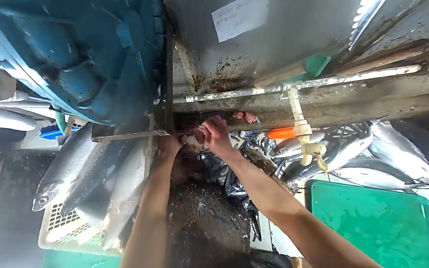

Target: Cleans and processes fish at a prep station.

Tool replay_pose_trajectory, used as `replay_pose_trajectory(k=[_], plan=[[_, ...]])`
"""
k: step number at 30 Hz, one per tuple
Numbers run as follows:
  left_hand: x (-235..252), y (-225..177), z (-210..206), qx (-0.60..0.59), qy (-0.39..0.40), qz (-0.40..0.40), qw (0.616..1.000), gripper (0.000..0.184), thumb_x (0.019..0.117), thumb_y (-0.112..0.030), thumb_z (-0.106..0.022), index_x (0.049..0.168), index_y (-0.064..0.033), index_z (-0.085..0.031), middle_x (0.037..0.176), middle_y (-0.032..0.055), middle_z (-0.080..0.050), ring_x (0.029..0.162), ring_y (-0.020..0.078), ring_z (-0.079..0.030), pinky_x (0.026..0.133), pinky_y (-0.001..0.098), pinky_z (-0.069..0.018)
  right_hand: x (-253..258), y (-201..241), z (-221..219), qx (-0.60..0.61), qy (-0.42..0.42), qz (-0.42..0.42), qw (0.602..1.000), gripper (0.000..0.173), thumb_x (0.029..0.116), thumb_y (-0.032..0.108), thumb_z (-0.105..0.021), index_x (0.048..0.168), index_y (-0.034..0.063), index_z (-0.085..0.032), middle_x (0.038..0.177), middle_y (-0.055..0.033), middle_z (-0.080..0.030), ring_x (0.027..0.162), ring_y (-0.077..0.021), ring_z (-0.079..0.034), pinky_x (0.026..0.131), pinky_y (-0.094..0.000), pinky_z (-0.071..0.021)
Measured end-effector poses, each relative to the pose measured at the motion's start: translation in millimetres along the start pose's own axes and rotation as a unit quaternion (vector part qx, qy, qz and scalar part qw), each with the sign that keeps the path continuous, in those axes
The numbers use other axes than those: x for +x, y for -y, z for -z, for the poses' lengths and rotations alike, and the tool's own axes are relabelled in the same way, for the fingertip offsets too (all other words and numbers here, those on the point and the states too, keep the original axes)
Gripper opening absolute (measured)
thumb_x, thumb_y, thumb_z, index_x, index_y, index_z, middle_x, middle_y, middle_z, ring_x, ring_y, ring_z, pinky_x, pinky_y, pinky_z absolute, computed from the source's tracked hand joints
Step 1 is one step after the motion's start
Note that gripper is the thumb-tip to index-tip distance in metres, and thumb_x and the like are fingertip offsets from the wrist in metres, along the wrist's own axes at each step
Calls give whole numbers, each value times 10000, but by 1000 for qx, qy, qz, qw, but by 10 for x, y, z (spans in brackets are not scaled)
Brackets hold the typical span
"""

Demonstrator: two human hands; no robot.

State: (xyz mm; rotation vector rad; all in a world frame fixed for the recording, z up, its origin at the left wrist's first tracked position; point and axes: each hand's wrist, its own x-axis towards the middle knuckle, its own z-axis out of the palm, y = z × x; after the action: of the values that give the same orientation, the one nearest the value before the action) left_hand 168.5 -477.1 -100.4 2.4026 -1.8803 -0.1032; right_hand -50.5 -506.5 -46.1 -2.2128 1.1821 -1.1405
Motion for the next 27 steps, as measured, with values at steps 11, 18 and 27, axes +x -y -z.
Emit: replay_pose_trajectory(k=[11, 18, 27], plan=[[42, -529, -58, -171, -97, -19, 980, 737, 838, -195, -748, 1500, -44, -460, 1530, 234, -439, 1403, 413, -447, 1128, 577, -420, -1643, -139, 702, 3, 68, -104, 992, 243, 982, 264, -586, 926, 90, -746, 946, -109, -709, 997, -294, -669, 899, -493, -544], [137, -1155, -156, -254, -121, 265, 922, 931, 848, -521, -784, 1489, 45, -418, 1435, 299, -499, 1364, 434, -471, 1146, 537, -397, -2116, -139, 992, -2, 93, -113, 989, 191, 956, 214, -587, 947, 102, -741, 932, -94, -704, 1001, -289, -665, 912, -481, -540], [18, -1469, -263, -146, -95, 59, 983, 1113, 726, -664, -816, 1537, -55, -359, 1533, 288, -402, 1432, 476, -375, 1174, 630, -305, -2363, -312, 1071, -58, 102, -138, 983, 277, 990, 362, -582, 1007, 139, -745, 980, -80, -720, 1031, -271, -670, 921, -481, -535]])
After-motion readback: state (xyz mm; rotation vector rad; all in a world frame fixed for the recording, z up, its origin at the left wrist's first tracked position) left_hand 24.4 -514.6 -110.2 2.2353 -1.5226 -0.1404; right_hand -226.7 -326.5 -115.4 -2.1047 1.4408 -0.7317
